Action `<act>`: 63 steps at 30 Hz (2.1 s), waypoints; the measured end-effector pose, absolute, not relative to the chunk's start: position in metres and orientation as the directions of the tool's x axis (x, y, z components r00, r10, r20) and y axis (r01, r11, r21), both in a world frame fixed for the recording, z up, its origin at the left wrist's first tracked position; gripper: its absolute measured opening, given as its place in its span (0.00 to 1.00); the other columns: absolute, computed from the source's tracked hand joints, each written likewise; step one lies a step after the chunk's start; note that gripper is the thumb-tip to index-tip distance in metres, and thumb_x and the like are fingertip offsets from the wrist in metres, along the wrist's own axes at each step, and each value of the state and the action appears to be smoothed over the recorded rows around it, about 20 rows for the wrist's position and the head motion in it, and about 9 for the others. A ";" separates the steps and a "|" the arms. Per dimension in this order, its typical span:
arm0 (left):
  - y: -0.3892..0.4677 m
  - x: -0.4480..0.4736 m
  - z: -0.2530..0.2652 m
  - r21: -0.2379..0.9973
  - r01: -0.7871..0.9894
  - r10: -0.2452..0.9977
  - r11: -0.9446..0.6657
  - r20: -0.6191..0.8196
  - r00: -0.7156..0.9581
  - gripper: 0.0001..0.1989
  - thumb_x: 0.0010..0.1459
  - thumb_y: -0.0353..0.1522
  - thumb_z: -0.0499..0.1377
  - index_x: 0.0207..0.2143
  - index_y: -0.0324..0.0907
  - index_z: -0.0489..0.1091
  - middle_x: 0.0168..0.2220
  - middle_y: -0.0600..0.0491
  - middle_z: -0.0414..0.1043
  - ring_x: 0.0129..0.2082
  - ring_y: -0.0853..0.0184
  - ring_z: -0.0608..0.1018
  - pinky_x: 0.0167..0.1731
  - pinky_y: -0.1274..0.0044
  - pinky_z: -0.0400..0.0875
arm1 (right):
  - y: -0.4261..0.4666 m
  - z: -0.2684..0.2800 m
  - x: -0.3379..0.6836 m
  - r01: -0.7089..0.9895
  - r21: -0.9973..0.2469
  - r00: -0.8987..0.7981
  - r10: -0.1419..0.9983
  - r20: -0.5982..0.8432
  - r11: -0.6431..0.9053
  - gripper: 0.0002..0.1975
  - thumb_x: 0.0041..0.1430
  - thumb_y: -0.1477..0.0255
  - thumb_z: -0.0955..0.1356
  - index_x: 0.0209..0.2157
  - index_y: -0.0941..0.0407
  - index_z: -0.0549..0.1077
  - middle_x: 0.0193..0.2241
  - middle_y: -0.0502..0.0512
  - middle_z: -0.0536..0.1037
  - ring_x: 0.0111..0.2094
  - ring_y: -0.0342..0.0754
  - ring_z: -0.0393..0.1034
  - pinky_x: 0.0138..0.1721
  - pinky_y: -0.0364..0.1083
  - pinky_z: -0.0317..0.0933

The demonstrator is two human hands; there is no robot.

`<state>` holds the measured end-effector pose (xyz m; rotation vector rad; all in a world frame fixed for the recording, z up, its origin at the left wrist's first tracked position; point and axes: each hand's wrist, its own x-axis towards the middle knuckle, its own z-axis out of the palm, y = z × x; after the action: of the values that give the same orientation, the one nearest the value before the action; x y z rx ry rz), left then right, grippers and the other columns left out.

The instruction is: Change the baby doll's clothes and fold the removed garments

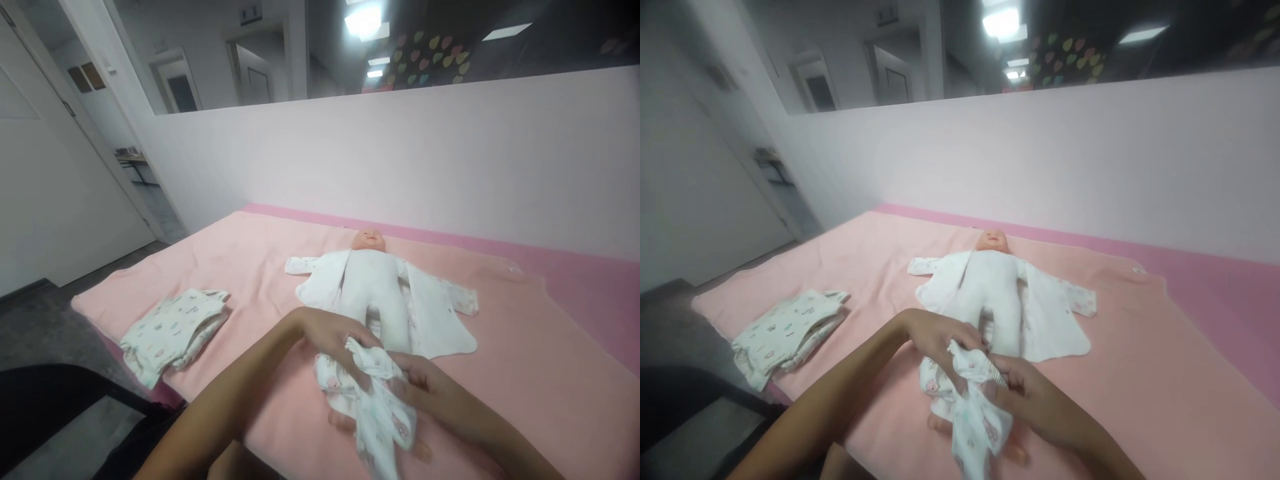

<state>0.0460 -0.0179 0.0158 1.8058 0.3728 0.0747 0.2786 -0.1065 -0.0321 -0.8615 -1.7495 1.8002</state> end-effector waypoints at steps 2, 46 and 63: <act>-0.014 0.047 0.015 0.956 0.182 0.218 -0.229 -0.132 0.967 0.24 0.44 0.47 0.77 0.39 0.44 0.82 0.41 0.53 0.81 0.46 0.56 0.82 0.47 0.71 0.78 | -0.107 -0.033 0.281 0.147 -0.988 -0.702 0.701 -0.130 -0.036 0.22 0.62 0.51 0.73 0.40 0.58 0.78 0.33 0.52 0.75 0.34 0.47 0.67 0.37 0.43 0.63; -0.011 0.049 0.009 0.923 0.159 0.199 -0.350 -0.092 0.976 0.21 0.56 0.43 0.71 0.47 0.41 0.77 0.44 0.52 0.77 0.47 0.60 0.78 0.47 0.74 0.74 | -0.110 -0.031 0.288 0.224 -0.975 -0.688 0.711 -0.148 0.014 0.19 0.59 0.55 0.75 0.39 0.57 0.77 0.34 0.51 0.75 0.36 0.48 0.68 0.38 0.44 0.61; -0.010 0.047 0.006 0.942 0.265 0.231 -0.208 -0.216 0.949 0.26 0.53 0.45 0.73 0.52 0.43 0.79 0.49 0.53 0.81 0.52 0.56 0.80 0.55 0.70 0.75 | -0.109 -0.025 0.286 0.174 -0.979 -0.537 0.824 -0.181 -0.102 0.31 0.67 0.46 0.66 0.60 0.53 0.75 0.52 0.59 0.80 0.51 0.59 0.74 0.55 0.56 0.68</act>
<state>0.0467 -0.0103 0.0057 1.7952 0.3684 -0.0318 0.2856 -0.1093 -0.0245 -1.0943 -1.6705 1.6860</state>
